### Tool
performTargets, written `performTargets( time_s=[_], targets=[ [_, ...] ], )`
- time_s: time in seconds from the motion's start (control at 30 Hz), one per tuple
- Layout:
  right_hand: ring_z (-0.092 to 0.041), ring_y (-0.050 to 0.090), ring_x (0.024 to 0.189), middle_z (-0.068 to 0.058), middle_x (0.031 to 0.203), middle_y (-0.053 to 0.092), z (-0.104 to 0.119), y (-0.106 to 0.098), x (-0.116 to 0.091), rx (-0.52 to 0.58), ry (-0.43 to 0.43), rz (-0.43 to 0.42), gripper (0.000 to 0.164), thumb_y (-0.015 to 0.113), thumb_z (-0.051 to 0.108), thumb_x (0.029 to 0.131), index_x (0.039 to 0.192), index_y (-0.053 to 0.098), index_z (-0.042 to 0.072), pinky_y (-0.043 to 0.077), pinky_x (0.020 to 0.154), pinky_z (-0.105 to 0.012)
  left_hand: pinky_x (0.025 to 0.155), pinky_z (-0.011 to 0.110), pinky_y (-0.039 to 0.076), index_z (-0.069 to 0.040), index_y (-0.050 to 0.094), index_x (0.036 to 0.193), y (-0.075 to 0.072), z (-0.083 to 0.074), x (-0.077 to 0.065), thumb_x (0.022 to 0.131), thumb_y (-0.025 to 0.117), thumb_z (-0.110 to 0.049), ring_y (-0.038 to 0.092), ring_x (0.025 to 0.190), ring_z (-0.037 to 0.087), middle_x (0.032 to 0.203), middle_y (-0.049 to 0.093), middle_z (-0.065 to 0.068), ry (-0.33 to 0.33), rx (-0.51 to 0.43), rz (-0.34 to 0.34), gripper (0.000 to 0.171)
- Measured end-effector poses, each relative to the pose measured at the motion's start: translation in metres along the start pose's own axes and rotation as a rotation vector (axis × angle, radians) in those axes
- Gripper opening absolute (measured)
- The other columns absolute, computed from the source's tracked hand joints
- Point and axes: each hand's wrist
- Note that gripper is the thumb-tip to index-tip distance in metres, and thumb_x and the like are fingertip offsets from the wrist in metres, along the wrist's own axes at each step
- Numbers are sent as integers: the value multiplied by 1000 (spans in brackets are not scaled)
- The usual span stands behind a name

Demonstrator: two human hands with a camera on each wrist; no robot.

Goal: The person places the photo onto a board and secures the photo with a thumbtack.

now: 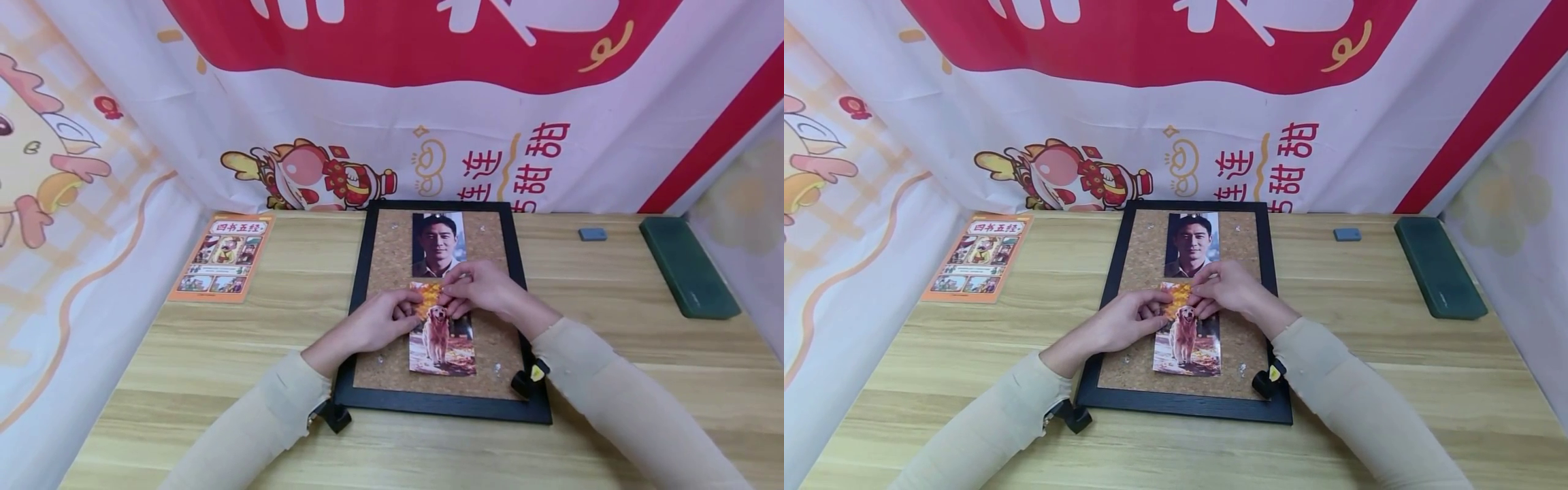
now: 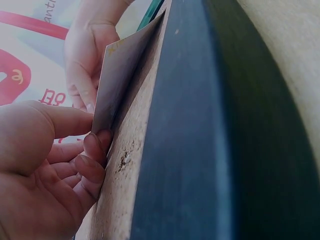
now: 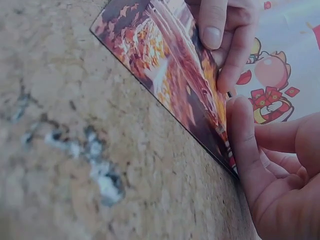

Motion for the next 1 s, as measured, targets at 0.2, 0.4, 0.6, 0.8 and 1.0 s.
performTargets(
  time_s=[0.2, 0.4, 0.6, 0.8, 1.0],
  targets=[
    [-18, 77, 72, -18, 97, 80, 2, 2, 7, 2, 71, -18, 20, 61, 2, 108, 125, 64, -8, 66, 71, -34, 74, 25, 52, -4, 67, 141, 1, -1, 1, 104, 71, -17, 63, 82, 8, 105, 73, 6, 0, -2, 3, 39],
    [-18, 77, 71, -18, 94, 78, 7, 6, 10, 27, 108, -24, 23, 59, 1, 108, 128, 63, -11, 67, 72, -33, 75, 25, 54, -3, 68, 141, 0, -1, 1, 104, 71, -17, 64, 83, 7, 105, 74, 6, 18, 4, -4, 39],
    [-18, 78, 70, -18, 92, 78, 13, 10, 11, 30, 129, -46, 24, 59, 0, 108, 129, 64, -12, 67, 72, -33, 76, 25, 54, -4, 68, 140, -1, -2, -1, 104, 70, -16, 65, 83, 6, 105, 75, 6, 20, 12, -9, 38],
    [-19, 78, 70, -18, 91, 78, 15, 12, 15, 23, 154, -65, 24, 59, 0, 108, 129, 64, -11, 67, 72, -34, 75, 25, 53, -4, 68, 140, -2, 0, -1, 104, 70, -16, 64, 82, 7, 104, 75, 6, 17, 5, -8, 38],
    [-19, 78, 70, -18, 91, 78, 14, 11, 14, 7, 150, -63, 24, 58, 0, 109, 129, 64, -11, 67, 72, -34, 75, 25, 53, -4, 68, 140, -1, 0, 0, 104, 70, -16, 64, 82, 7, 104, 74, 6, 17, -8, -2, 38]
  ],
)
Point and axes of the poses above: each hand's wrist, its own x-axis towards the middle knuckle, its own y-axis out of the palm, z = x × y
